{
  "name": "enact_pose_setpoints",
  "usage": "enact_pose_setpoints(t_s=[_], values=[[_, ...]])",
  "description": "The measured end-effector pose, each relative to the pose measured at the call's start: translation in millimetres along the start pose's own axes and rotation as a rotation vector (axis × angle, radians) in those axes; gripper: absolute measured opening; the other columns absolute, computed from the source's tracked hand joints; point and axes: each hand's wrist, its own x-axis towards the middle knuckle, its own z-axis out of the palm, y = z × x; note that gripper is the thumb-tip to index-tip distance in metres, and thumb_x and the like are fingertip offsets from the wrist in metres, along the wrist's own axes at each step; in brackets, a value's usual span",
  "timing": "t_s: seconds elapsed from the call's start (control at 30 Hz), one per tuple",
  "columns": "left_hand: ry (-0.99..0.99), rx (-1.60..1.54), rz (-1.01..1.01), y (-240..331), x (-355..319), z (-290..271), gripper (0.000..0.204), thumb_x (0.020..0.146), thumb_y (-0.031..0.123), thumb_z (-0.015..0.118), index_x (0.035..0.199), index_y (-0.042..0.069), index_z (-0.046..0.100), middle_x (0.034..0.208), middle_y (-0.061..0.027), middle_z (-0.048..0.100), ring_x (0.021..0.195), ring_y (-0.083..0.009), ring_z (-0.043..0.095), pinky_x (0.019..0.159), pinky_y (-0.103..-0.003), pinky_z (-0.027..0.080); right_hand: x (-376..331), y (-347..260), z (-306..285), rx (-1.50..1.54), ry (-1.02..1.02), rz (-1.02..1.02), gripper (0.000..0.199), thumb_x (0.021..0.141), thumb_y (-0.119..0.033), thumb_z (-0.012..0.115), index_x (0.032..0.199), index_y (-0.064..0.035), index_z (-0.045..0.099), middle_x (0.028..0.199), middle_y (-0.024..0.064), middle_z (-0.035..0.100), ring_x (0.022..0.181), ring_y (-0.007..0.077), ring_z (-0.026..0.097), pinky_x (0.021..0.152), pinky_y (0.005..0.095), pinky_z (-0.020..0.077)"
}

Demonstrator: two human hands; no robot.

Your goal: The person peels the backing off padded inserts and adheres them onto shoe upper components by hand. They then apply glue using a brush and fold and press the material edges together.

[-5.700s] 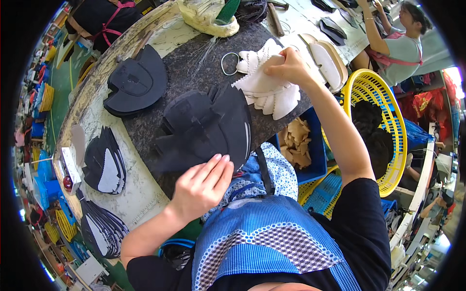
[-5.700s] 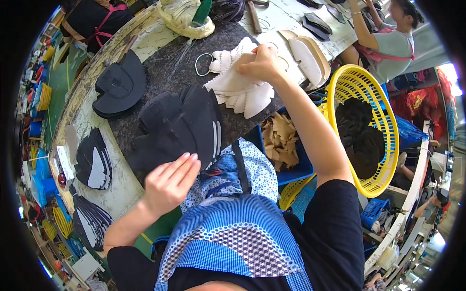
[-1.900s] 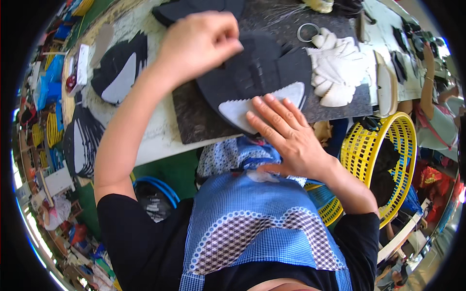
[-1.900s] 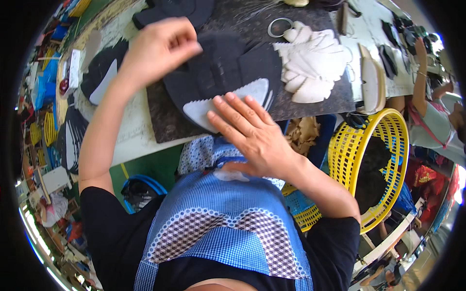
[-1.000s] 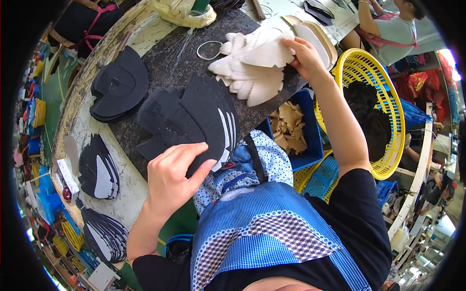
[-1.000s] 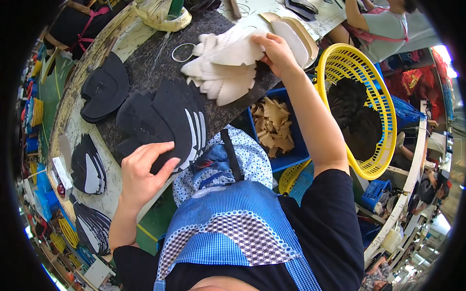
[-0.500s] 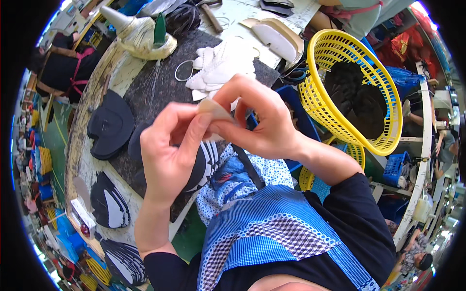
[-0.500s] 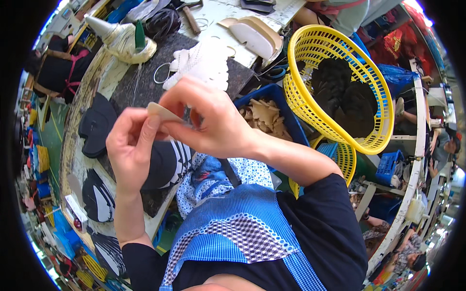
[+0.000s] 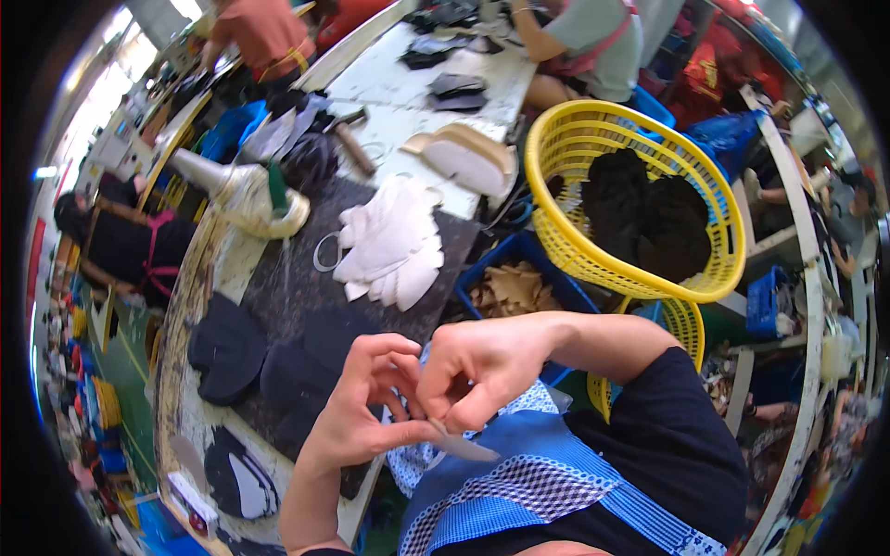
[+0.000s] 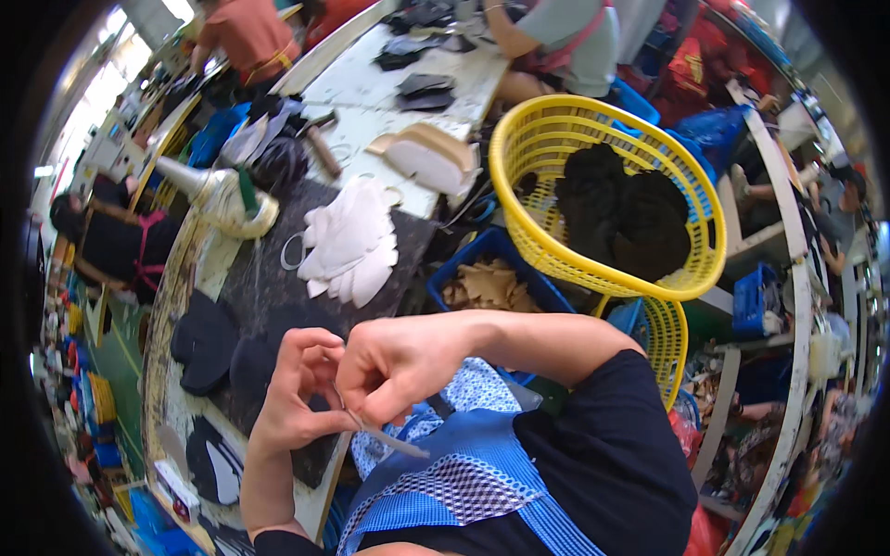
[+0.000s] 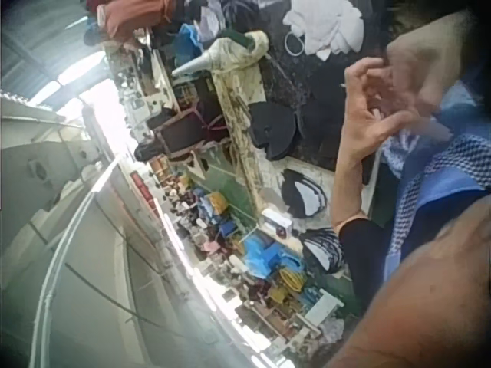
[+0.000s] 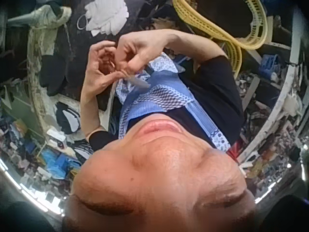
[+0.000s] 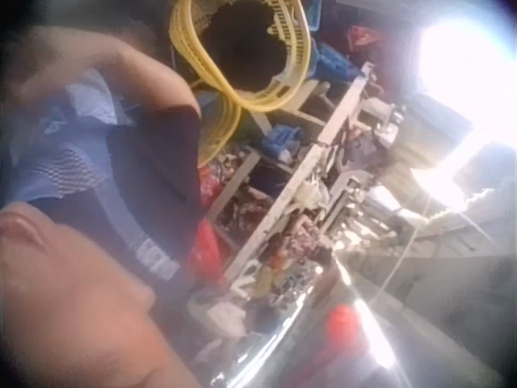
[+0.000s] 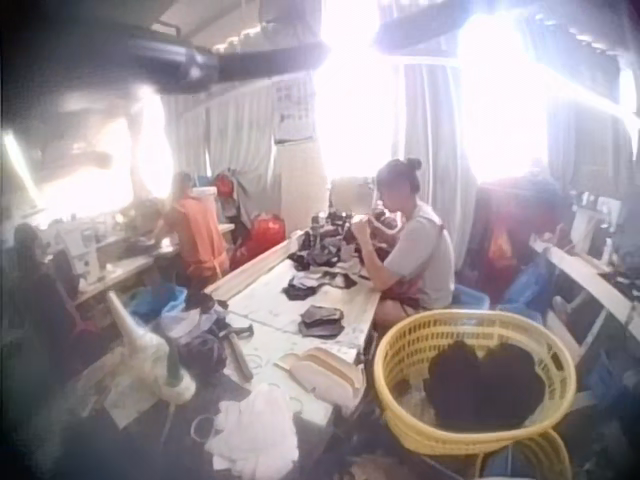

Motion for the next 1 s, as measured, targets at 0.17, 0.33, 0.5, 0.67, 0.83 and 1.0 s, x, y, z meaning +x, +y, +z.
enact_pose_setpoints(t_s=[0.17,0.33,0.5,0.67,0.83,1.0], values=[[0.118,0.957,0.818,5,25,13,0.043,0.066,0.014,0.086,0.106,0.01,0.07,0.106,-0.0091,0.058,0.092,-0.0257,0.061,0.073,-0.034,0.052,-9,44,-2,0.277,0.189,-0.272,0.014,0.079,-0.008,0.057,0.072,0.0017,0.064,0.059,0.0001,0.057,0.052,0.0063,0.051,0.051,0.0214,0.0382],[0.114,1.306,1.18,1,46,27,0.02,0.078,0.003,0.072,0.094,0.012,0.065,0.111,-0.0082,0.059,0.097,-0.0292,0.061,0.082,-0.042,0.052,-12,88,-7,0.963,0.521,-0.485,0.016,0.082,-0.02,0.055,0.079,-0.005,0.061,0.092,0.0075,0.065,0.083,0.0168,0.061,0.077,0.0292,0.0473],[-0.047,1.602,1.245,-1,71,27,0.02,0.077,0.004,0.07,0.092,0.012,0.06,0.115,-0.0092,0.057,0.11,-0.0302,0.057,0.097,-0.05,0.046,-58,79,2,0.225,0.788,-0.336,0.028,0.097,-0.028,0.058,0.102,-0.0024,0.068,0.09,-0.0001,0.065,0.085,0.0061,0.057,0.078,0.0258,0.0486],[-0.253,1.476,1.14,-22,77,63,0.021,0.074,0.009,0.072,0.085,0.013,0.054,0.118,-0.0075,0.059,0.116,-0.0261,0.055,0.105,-0.049,0.041,-44,93,-3,0.196,1.162,-0.445,0.029,0.102,-0.028,0.054,0.09,-0.0039,0.063,0.078,-0.0061,0.059,0.071,0.0013,0.049,0.062,0.0215,0.0439],[-0.349,0.524,0.966,-26,33,71,0.039,0.068,0.027,0.079,0.057,0.015,0.044,0.072,0.0019,0.068,0.083,-0.0214,0.066,0.084,-0.042,0.049,-42,112,-58,-0.447,1.829,-0.521,0.026,0.096,-0.02,0.061,0.079,-0.0002,0.058,0.067,0.0038,0.052,0.062,0.0115,0.045,0.057,0.0308,0.0411],[0.282,-1.059,0.718,-4,-3,-10,0.043,0.094,0.034,0.052,0.058,0.017,0.037,0.066,0.0007,0.037,0.073,-0.0154,0.037,0.067,-0.031,0.033,-137,176,-47,-1.184,1.447,0.454,0.024,0.092,-0.033,0.062,0.1,-0.0117,0.069,0.094,0.015,0.069,0.086,0.0343,0.067,0.074,0.0431,0.0533]])
